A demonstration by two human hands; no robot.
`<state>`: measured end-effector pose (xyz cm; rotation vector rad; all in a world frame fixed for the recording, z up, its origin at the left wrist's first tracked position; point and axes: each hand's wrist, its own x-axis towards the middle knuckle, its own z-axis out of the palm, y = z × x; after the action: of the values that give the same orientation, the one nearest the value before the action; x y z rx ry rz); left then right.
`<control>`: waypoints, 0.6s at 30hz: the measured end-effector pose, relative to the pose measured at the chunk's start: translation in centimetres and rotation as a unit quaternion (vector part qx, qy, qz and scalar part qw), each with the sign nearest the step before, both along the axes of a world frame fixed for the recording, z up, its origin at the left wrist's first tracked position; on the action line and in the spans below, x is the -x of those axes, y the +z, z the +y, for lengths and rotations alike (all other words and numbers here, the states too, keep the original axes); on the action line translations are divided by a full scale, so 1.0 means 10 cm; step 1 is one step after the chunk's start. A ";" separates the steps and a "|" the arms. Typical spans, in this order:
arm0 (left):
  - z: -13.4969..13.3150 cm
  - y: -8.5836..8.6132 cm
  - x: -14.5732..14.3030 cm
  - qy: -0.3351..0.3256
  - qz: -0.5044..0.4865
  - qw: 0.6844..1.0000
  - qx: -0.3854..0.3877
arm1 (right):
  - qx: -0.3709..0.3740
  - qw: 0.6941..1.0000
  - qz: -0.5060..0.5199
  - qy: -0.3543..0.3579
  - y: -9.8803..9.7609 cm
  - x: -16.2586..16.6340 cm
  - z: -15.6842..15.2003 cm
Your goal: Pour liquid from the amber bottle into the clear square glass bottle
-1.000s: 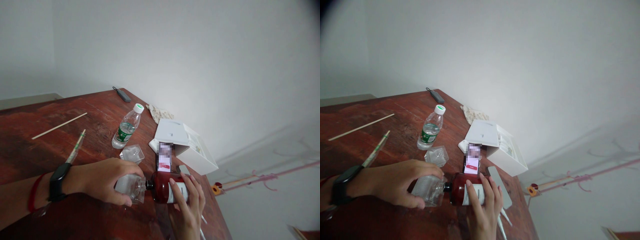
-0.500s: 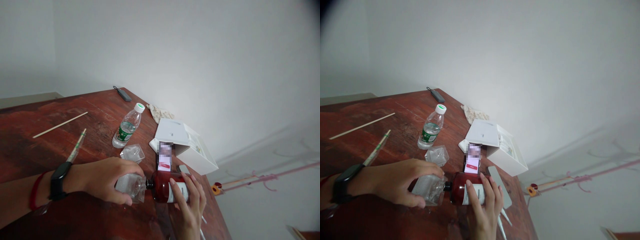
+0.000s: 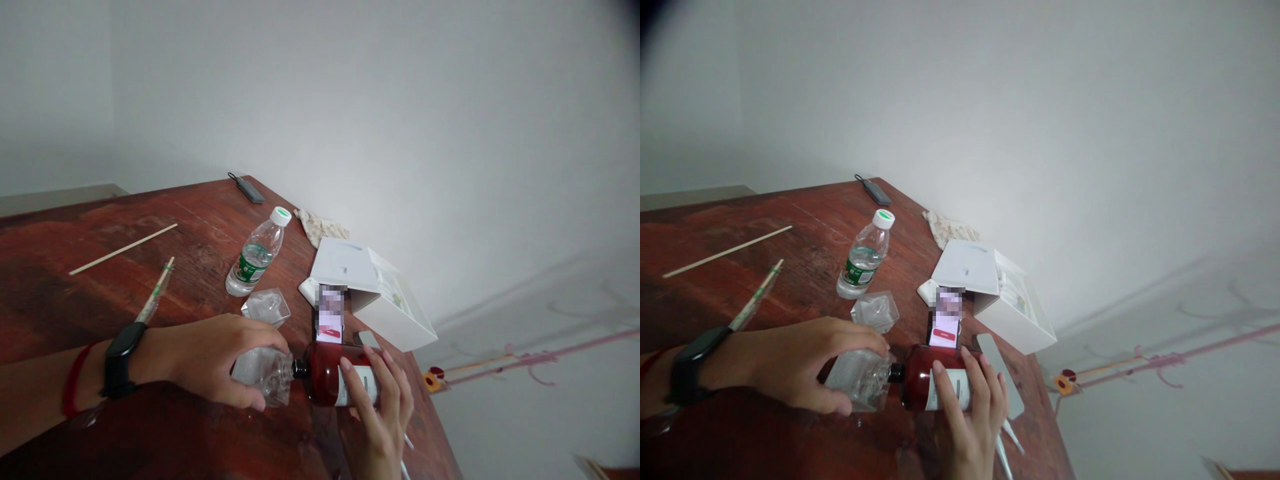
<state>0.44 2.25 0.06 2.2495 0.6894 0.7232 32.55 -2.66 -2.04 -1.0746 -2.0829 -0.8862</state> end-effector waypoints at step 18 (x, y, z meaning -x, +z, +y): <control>0.02 0.02 0.00 -0.017 -0.010 1.000 -0.002 | 0.009 1.000 -0.001 0.006 -0.04 -0.05 0.04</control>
<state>0.40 2.44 0.24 2.2495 0.6399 0.7311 33.04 -2.25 -2.42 -1.0703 -2.1010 -0.8647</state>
